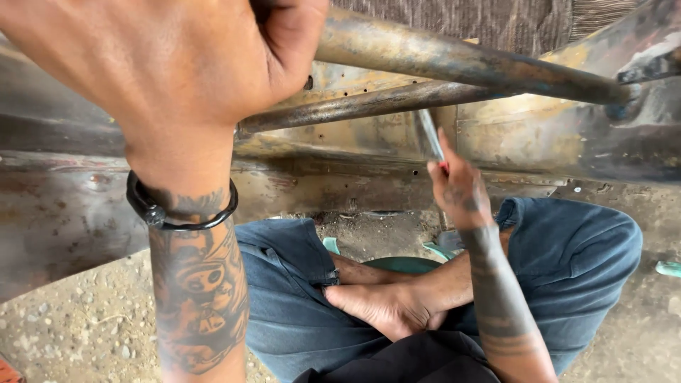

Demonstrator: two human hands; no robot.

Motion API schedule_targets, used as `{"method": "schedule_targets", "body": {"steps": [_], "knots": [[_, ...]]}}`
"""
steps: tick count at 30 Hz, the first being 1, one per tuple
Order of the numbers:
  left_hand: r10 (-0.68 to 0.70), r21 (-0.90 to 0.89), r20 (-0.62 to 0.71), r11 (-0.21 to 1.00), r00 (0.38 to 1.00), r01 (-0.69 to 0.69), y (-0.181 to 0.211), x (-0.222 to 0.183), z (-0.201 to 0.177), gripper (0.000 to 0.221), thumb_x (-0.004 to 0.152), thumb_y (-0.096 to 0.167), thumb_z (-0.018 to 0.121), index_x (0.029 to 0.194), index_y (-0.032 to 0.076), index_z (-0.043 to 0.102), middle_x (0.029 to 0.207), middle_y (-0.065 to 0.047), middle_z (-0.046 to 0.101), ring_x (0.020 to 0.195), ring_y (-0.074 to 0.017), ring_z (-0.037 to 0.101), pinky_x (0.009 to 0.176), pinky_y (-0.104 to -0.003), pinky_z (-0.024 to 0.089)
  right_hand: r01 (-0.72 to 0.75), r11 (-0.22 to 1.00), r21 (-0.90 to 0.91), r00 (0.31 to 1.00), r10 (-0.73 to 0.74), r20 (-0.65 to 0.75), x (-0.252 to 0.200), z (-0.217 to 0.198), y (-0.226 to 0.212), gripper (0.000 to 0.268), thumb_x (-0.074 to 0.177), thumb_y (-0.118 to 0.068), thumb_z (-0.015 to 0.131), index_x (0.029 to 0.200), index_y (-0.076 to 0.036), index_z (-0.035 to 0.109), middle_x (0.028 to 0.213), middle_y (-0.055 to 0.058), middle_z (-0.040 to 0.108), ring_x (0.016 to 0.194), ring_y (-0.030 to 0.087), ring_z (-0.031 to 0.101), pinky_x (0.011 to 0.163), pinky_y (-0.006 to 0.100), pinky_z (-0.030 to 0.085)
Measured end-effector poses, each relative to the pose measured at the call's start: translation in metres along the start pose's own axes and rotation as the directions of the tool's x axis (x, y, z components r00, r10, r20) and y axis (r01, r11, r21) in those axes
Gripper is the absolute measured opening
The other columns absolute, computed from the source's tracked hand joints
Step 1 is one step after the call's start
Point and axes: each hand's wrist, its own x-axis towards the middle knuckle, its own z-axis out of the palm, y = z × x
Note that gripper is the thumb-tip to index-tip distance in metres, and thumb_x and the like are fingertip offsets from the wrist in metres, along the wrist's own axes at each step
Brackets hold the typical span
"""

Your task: Cleaning a motorcycle frame by scraping and scrubbing with a wire brush.

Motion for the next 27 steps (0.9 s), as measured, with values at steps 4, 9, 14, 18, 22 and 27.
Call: {"method": "schedule_targets", "body": {"steps": [4, 9, 14, 18, 22, 27], "knots": [[-0.08, -0.013, -0.024, 0.997, 0.997, 0.08, 0.003, 0.012, -0.006, 0.047, 0.105, 0.045, 0.083, 0.078, 0.034, 0.046, 0.073, 0.006, 0.036, 0.071, -0.0214, 0.024, 0.072, -0.036, 0.033, -0.042, 0.999, -0.029, 0.993, 0.039, -0.109, 0.046, -0.016, -0.016, 0.054, 0.098, -0.015, 0.053, 0.151, -0.008, 0.045, 0.092, 0.017, 0.068, 0.072, 0.031, 0.063, 0.06, 0.043, 0.05], [-0.102, -0.078, -0.082, 0.992, 0.991, 0.095, 0.001, 0.018, -0.006, 0.049, 0.101, 0.039, 0.085, 0.071, 0.034, 0.046, 0.072, 0.008, 0.039, 0.072, -0.0194, 0.025, 0.074, -0.034, 0.036, 0.101, 0.993, -0.06, 0.988, -0.107, -0.115, 0.036, -0.011, -0.016, 0.049, 0.099, -0.005, 0.056, 0.147, 0.006, 0.047, 0.084, 0.022, 0.068, 0.06, 0.029, 0.064, 0.052, 0.038, 0.053], [-0.135, -0.061, 0.009, 0.989, 0.991, 0.135, 0.007, 0.013, -0.01, 0.046, 0.101, 0.044, 0.084, 0.075, 0.035, 0.048, 0.069, 0.006, 0.036, 0.07, -0.022, 0.024, 0.071, -0.036, 0.033, 0.095, 0.991, -0.096, 0.988, -0.105, -0.111, -0.042, 0.0, 0.006, 0.066, 0.097, -0.012, 0.06, 0.159, -0.012, 0.037, 0.079, 0.018, 0.073, 0.055, 0.034, 0.067, 0.048, 0.049, 0.047], [-0.137, -0.063, 0.025, 0.988, 0.99, 0.138, 0.01, 0.001, -0.002, 0.045, 0.102, 0.044, 0.084, 0.076, 0.034, 0.048, 0.07, 0.006, 0.036, 0.07, -0.022, 0.024, 0.071, -0.036, 0.033, -0.055, 0.99, -0.126, 0.993, 0.041, -0.113, -0.059, 0.004, 0.022, 0.07, 0.093, -0.011, 0.062, 0.159, -0.018, 0.04, 0.085, 0.017, 0.074, 0.06, 0.039, 0.068, 0.055, 0.05, 0.049], [-0.122, -0.047, 0.022, 0.991, 0.992, 0.123, 0.008, -0.003, -0.001, 0.043, 0.102, 0.044, 0.082, 0.078, 0.033, 0.049, 0.07, 0.005, 0.036, 0.071, -0.022, 0.024, 0.071, -0.037, 0.032, 0.067, 0.994, -0.084, 0.988, -0.078, -0.134, -0.014, -0.004, 0.015, 0.064, 0.097, -0.012, 0.056, 0.158, -0.006, 0.038, 0.086, 0.02, 0.072, 0.065, 0.037, 0.068, 0.055, 0.048, 0.05], [-0.121, -0.042, -0.03, 0.992, 0.992, 0.12, 0.007, 0.012, -0.006, 0.042, 0.103, 0.044, 0.081, 0.08, 0.032, 0.049, 0.071, 0.004, 0.037, 0.072, -0.022, 0.024, 0.072, -0.037, 0.032, 0.115, 0.993, -0.03, 0.977, -0.119, -0.177, 0.059, -0.023, -0.008, 0.02, 0.099, -0.004, 0.059, 0.118, 0.003, 0.059, 0.084, 0.021, 0.069, 0.063, 0.033, 0.063, 0.056, 0.044, 0.05]]}}
